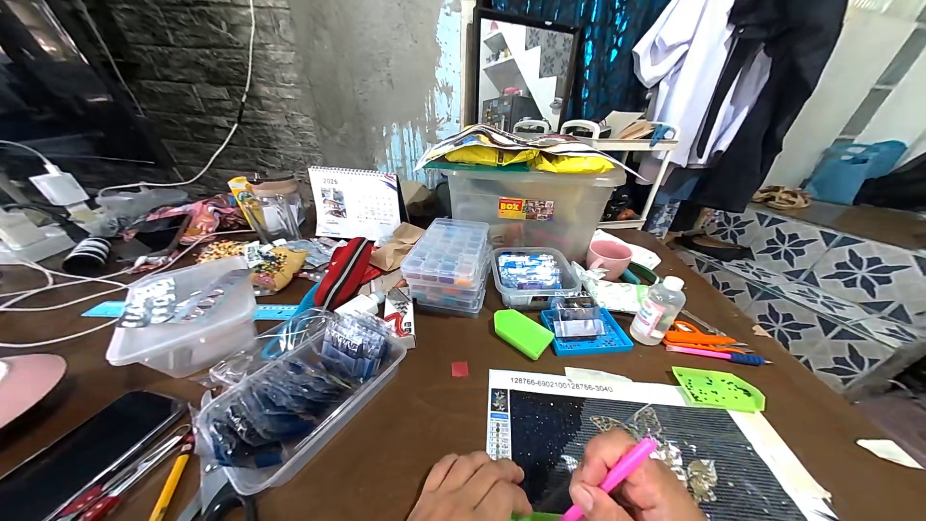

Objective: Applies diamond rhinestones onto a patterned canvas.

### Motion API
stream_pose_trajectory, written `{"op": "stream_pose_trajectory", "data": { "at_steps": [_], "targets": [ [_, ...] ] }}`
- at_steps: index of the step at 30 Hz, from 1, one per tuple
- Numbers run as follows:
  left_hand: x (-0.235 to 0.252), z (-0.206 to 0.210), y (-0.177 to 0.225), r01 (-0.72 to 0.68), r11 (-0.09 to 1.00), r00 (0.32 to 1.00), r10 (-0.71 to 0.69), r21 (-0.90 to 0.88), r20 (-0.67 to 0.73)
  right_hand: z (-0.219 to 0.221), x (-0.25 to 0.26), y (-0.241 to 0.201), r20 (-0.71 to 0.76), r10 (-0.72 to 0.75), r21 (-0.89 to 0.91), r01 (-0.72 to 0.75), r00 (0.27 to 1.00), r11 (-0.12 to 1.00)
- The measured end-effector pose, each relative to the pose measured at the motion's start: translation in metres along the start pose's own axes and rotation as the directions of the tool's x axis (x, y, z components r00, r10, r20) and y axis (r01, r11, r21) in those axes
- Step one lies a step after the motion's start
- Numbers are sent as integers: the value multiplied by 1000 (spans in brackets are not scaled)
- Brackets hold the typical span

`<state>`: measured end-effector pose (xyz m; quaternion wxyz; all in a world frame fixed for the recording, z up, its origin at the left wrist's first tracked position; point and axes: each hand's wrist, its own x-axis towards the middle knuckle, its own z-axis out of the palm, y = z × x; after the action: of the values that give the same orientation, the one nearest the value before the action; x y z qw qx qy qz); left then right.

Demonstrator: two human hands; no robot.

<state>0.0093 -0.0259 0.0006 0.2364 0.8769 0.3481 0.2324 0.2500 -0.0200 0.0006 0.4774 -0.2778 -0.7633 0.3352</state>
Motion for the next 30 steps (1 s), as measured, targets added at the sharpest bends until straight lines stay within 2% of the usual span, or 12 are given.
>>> {"op": "stream_pose_trajectory", "data": {
  "at_steps": [20,27,30],
  "targets": [
    [0,0,1,1,1000,1000,-1,-4,-4,0,1,-1,48,-26,-13,26,998,1000],
    [1,-2,1,3,1000,1000,-3,-1,8,-3,2,-2,-53,89,79,-85,995,993],
    [1,-2,0,-2,1000,1000,2,4,12,-8,6,-2,-144,166,100,-153,976,983]
  ]
}}
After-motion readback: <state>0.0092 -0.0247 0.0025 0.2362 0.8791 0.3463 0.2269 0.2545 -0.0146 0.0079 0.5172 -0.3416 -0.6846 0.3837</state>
